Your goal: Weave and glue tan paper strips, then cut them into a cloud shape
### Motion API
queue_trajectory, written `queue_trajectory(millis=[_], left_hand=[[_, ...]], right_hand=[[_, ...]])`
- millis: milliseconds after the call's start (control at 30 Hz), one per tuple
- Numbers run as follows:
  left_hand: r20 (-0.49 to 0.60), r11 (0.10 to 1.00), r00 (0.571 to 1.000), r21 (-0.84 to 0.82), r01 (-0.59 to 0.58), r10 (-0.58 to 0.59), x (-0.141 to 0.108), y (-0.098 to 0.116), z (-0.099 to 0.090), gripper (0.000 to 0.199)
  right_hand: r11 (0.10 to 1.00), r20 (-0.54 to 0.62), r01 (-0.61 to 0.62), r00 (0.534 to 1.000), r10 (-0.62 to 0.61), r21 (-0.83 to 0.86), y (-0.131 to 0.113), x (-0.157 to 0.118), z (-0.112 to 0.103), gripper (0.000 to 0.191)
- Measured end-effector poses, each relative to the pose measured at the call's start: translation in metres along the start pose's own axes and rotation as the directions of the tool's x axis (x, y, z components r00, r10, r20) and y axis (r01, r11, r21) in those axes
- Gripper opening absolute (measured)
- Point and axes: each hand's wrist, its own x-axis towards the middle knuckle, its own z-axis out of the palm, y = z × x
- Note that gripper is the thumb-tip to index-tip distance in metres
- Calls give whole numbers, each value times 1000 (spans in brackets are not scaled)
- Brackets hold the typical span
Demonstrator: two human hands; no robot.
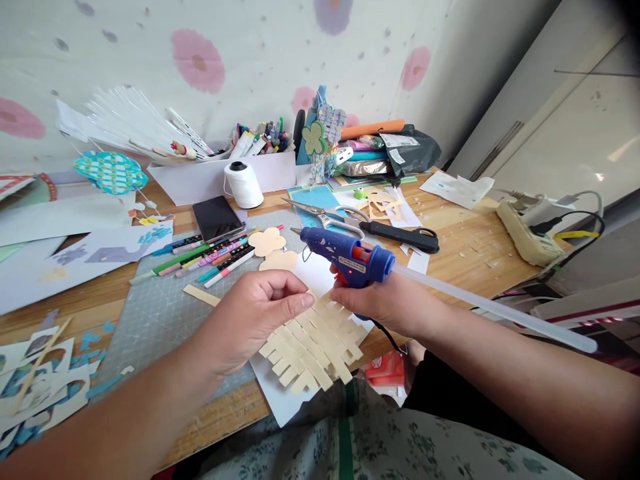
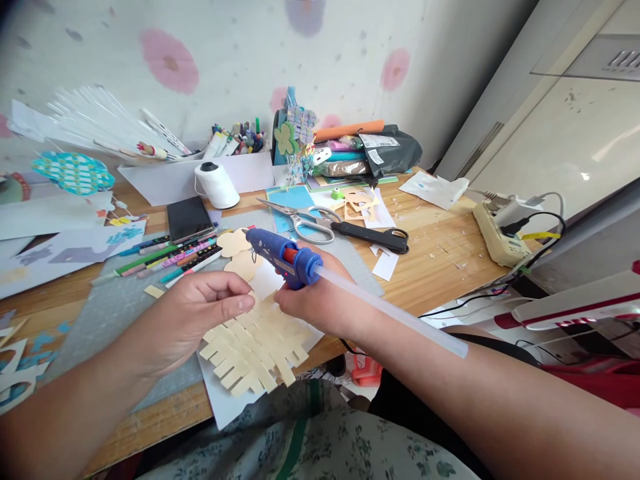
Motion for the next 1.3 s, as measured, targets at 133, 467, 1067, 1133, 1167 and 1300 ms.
queue_trajectory(millis=[133,467,1067,1133,1167,1300], left_hand=[[-59,997,997,69,-38,42,-1,-2,3,19],[-90,996,995,80,-44,51,-1,-1,5,22],[7,1000,1000,11,17,-17,-3,-2,6,26],[12,1000,1000,-7,28,-28,-4,-2,6,26],[12,999,999,-16,34,-34,-4,-2,6,26],[68,995,994,-42,89,-86,-5,0,6,27]], right_hand=[[1000,-6,7,1000,-7,-22,1,1,2,24],[999,8,3,1000,-3,36,-2,-2,-1,24],[999,-13,-13,1000,14,49,-6,-4,4,20],[999,-5,-25,1000,25,27,-7,-4,3,19],[999,-9,-30,999,30,21,-8,-4,3,19],[997,-41,-47,998,50,68,-9,-3,3,23]])
